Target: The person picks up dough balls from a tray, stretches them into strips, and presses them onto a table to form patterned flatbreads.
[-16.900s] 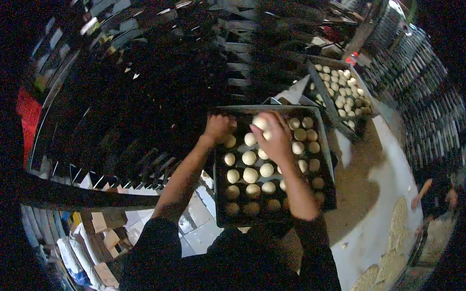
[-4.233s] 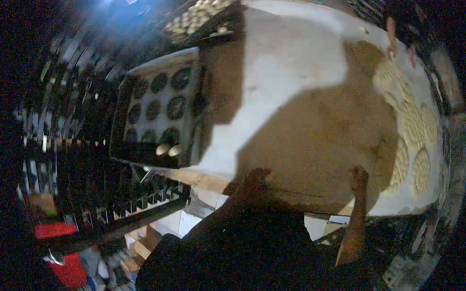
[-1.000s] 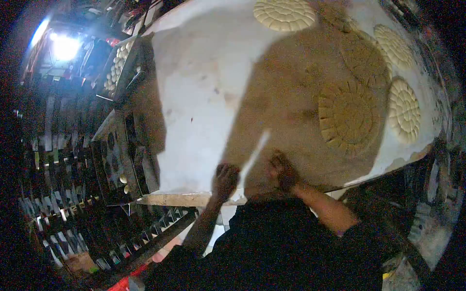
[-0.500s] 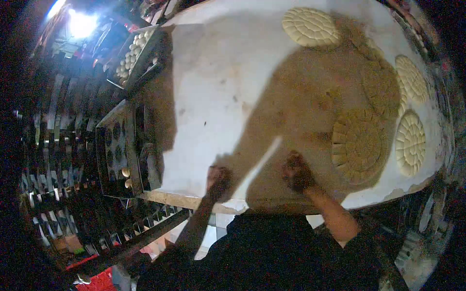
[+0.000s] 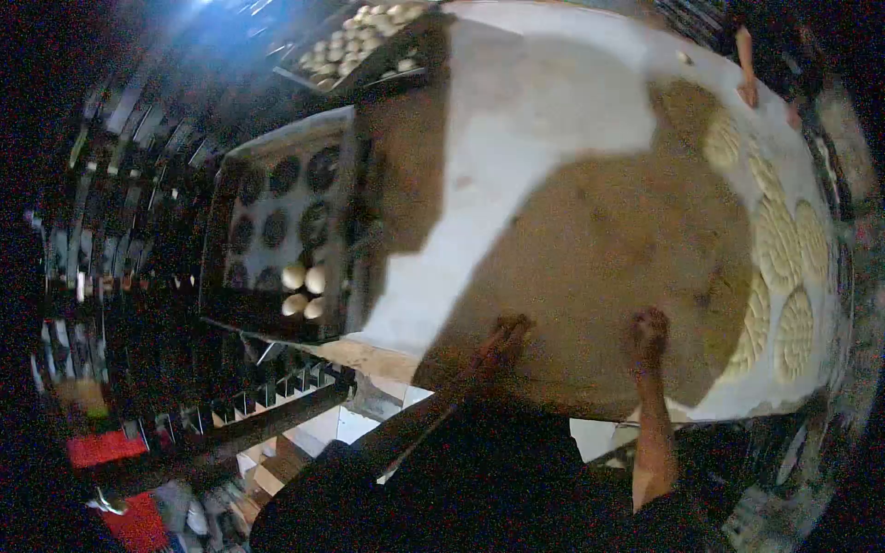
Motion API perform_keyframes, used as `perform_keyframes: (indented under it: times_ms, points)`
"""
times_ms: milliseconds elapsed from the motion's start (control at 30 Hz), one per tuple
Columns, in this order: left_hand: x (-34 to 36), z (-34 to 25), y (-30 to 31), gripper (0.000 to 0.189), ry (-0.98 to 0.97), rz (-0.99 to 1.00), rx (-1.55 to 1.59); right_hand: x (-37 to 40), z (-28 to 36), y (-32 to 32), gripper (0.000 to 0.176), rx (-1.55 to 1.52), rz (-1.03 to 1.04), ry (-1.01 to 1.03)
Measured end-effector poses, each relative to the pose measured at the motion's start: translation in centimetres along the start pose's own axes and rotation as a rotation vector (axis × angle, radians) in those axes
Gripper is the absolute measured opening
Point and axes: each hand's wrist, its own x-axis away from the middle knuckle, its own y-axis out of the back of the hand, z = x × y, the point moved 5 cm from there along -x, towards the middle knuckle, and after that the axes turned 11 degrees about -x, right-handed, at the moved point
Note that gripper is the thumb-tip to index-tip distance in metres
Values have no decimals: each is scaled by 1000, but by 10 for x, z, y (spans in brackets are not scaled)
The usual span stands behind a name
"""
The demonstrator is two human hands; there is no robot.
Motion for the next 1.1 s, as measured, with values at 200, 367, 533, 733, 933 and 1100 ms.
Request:
perform_keyframes:
  times_ms: [200,367,533,733,933,1100]
  points:
    - [-5,68,265,43,353,213,437,-31,45,-9,32,-120,335,-472]
    - [-5,225,372,42,466,-7,-74,-65,361,-149,38,-357,600,139]
    - [16,308,326,43,515,216,-136,-69,518,-255,29,-485,530,728]
    - [21,269,366,58,435,-225,-197,-58,485,-288,23,-281,468,835]
    - [-48,95,332,24,426,-880,226,-36,261,-167,14,-140,150,473]
    - [-160,-30,56,41,547,163,592,15,49,-13,22,185,49,100]
